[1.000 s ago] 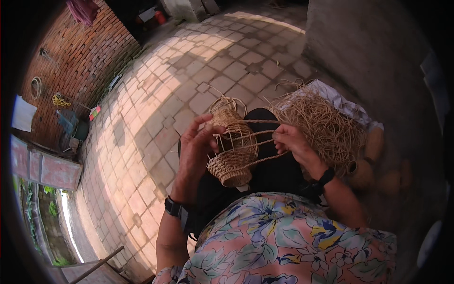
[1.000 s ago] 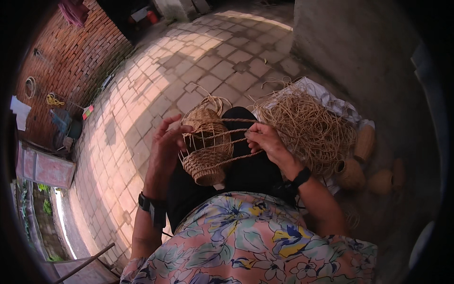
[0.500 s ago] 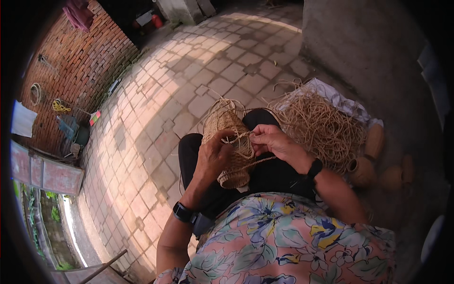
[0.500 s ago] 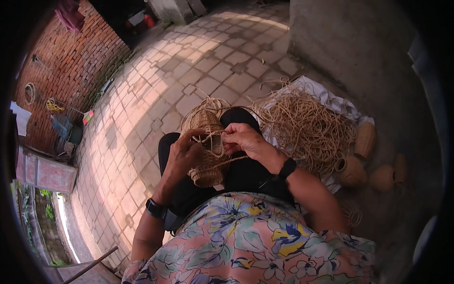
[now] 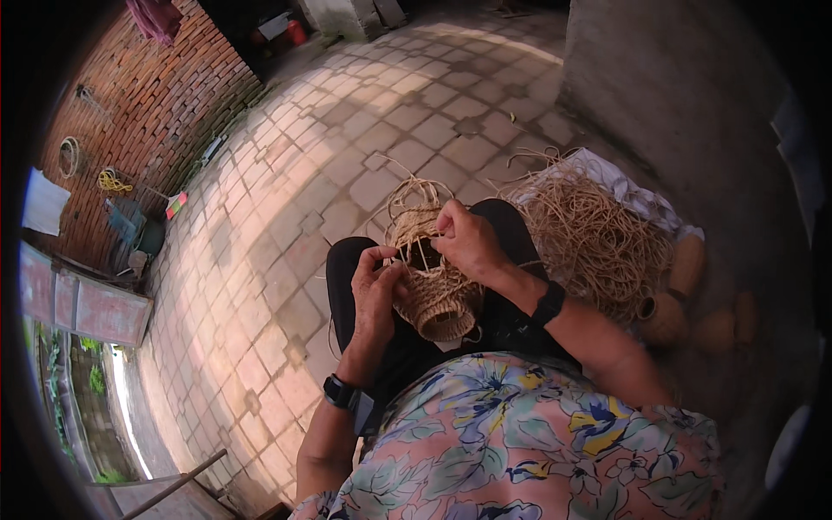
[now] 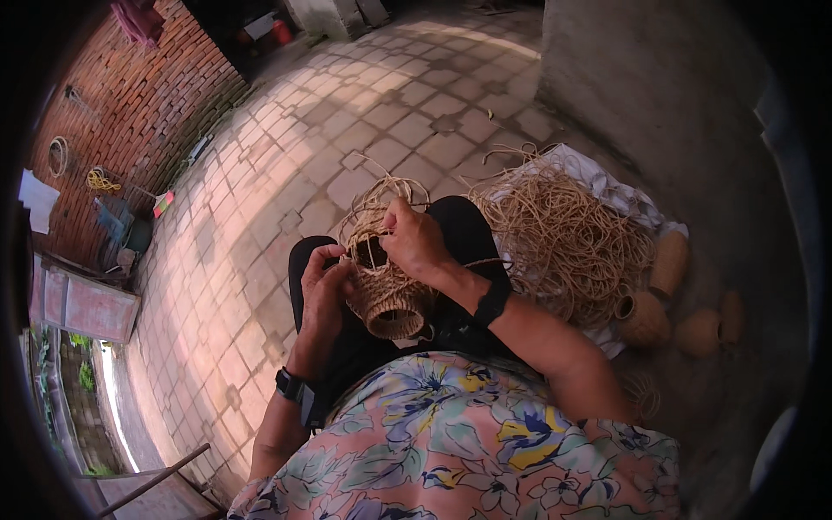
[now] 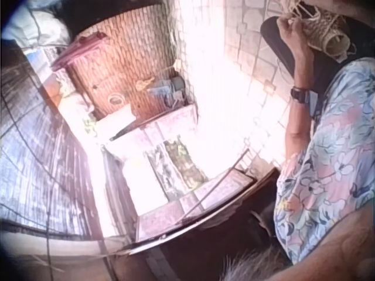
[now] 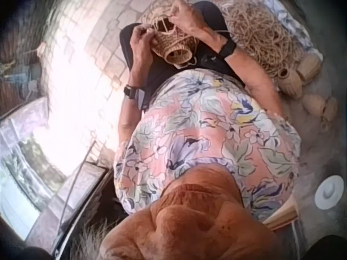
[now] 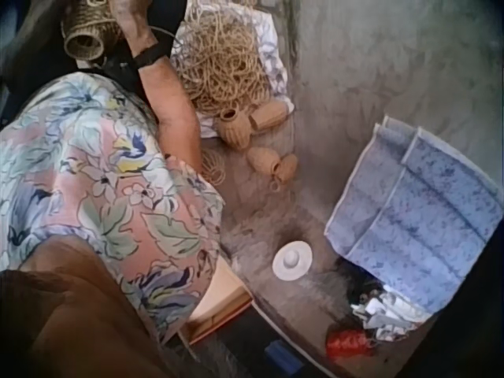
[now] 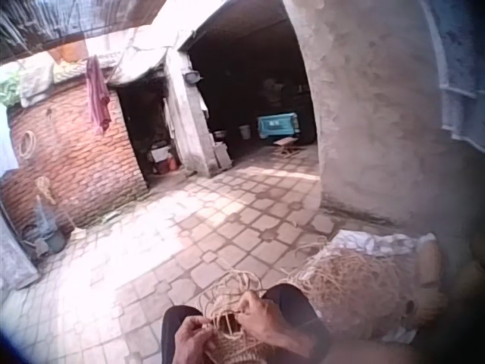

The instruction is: Weave together natural fibers to construct a basket.

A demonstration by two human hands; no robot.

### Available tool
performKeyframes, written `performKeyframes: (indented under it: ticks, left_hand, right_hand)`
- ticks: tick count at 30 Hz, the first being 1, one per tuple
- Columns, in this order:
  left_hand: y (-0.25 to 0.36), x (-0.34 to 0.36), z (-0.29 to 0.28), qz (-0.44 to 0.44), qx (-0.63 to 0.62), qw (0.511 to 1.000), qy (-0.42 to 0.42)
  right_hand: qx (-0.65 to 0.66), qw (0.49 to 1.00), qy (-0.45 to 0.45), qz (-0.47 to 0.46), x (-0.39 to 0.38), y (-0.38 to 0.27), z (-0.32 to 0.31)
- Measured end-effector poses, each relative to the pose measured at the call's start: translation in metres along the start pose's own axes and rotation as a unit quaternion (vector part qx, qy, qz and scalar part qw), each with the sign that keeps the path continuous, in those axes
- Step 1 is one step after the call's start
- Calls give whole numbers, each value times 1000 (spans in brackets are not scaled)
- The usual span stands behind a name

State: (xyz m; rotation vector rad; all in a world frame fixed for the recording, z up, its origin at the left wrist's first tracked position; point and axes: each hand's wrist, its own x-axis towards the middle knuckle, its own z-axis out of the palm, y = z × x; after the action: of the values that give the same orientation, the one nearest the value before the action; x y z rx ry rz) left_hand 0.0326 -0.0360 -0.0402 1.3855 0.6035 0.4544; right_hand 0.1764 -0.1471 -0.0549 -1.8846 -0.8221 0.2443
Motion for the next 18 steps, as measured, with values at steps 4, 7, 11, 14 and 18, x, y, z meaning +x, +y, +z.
performKeyframes:
  ticks: [4, 7, 11, 14, 18]
  left_hand:
    - [-5, -6, -11, -44, -52, 998, 9]
    - [7, -10, -9, -43, -55, 998, -9]
    - [12, -16, -1, 95, 154, 983, 4]
    - [21, -19, 15, 217, 334, 915, 66]
    - [22, -11, 28, 327, 442, 835, -22]
  right_hand:
    - [66, 997, -22, 34, -16, 12, -25]
    - [-125, 992, 12, 10, -29, 20, -45]
    - [-123, 986, -1, -115, -32, 29, -55]
    - [-134, 971, -26, -197, -24, 20, -55]
    - [-214, 947, -62, -232, -18, 6, -39]
